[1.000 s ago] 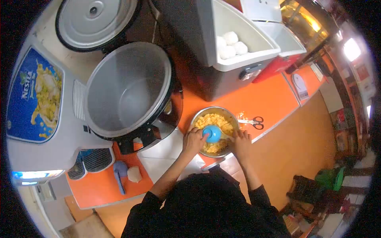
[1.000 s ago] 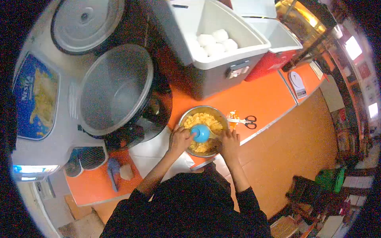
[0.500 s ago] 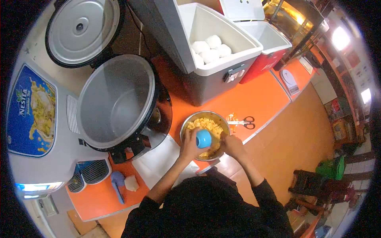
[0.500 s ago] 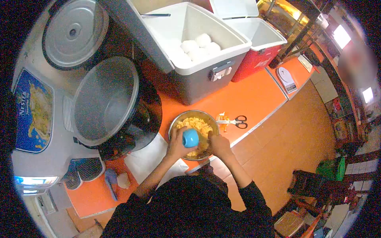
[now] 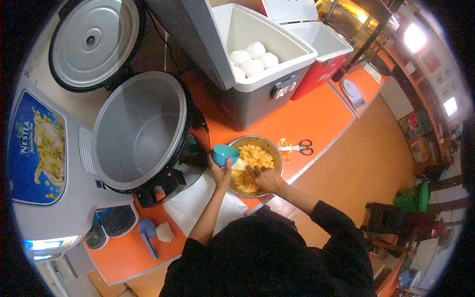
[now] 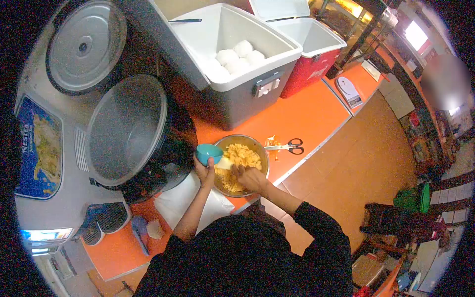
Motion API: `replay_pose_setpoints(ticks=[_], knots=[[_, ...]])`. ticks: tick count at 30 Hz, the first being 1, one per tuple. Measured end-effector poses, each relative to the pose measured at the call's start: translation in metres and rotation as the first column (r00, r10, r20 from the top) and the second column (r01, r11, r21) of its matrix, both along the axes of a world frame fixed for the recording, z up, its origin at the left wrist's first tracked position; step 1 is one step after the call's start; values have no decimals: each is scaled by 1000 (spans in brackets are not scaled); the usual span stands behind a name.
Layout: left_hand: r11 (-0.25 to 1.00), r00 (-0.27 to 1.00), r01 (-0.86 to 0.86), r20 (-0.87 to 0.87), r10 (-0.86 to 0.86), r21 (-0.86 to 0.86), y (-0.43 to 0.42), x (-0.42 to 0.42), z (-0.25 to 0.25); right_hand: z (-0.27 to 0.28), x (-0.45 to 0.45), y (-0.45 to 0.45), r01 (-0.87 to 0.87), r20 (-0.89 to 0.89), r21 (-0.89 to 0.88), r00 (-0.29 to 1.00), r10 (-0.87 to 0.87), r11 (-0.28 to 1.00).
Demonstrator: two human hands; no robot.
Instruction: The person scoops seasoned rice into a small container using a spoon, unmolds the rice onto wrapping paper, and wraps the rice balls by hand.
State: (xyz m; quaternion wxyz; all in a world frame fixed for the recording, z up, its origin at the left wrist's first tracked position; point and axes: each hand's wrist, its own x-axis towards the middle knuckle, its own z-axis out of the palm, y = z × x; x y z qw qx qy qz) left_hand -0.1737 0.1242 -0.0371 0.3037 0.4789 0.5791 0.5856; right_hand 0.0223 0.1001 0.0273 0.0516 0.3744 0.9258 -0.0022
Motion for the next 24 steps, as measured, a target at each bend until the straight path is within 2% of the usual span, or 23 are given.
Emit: replay_pose_setpoints(ticks=[4, 5, 7, 8, 9, 11, 12, 13, 15, 16, 18, 19, 21, 22, 24], knots=[[998, 992, -15, -123, 9, -55, -3, 1, 19, -6, 19, -22, -58, -2, -8, 998, 58, 998], [1000, 998, -23, -60, 22, -14, 0, 2, 15, -8, 27, -21, -60, 1, -5, 998, 60, 998], [999, 999, -34, 5, 34, 25, -2, -2, 11, -8, 38, -12, -20, -71, 144, 997, 31, 989], [999, 995, 2, 101, 2, -49, -6, -7, 13, 19, 33, -6, 23, -122, 251, 992, 9, 968], [992, 980, 49, 197, -25, -118, -12, -9, 14, 21, 31, 4, 25, -122, 252, 993, 6, 967], [997, 967, 40, 253, -22, -66, -22, -8, 13, 18, 31, 21, 196, 51, 76, 978, -200, 978], [999, 960, 29, 279, -16, -43, -26, -7, 11, 13, 28, 26, 146, 127, 88, 979, -156, 985], [1000, 952, 18, 305, -11, -19, -31, -7, 7, 17, 27, 29, 144, 126, 86, 980, -154, 986], [973, 925, -67, 352, 143, -219, -34, 2, -2, 25, 26, 35, 74, 252, -174, 967, -28, 982], [954, 911, -92, 362, 196, -284, -34, 7, 4, 23, 29, 33, 72, 251, -175, 968, -26, 982], [950, 838, -47, 505, 207, -310, -30, 12, 16, 18, 36, 25, 225, -49, -116, 971, -232, 967], [949, 809, -31, 550, 209, -315, -28, 12, 17, 19, 35, 19, 227, -51, -111, 971, -234, 968], [987, 667, 163, 738, -106, -6, -18, 5, -7, 18, 33, -2, 311, -15, -252, 946, -325, 916], [987, 665, 163, 739, -107, -4, -18, 7, -4, 9, 30, -11, 356, -71, -240, 921, -382, 903], [991, 625, 102, 780, 8, -91, -22, 15, 12, 3, 22, -26, 400, -125, -265, 888, -443, 877]])
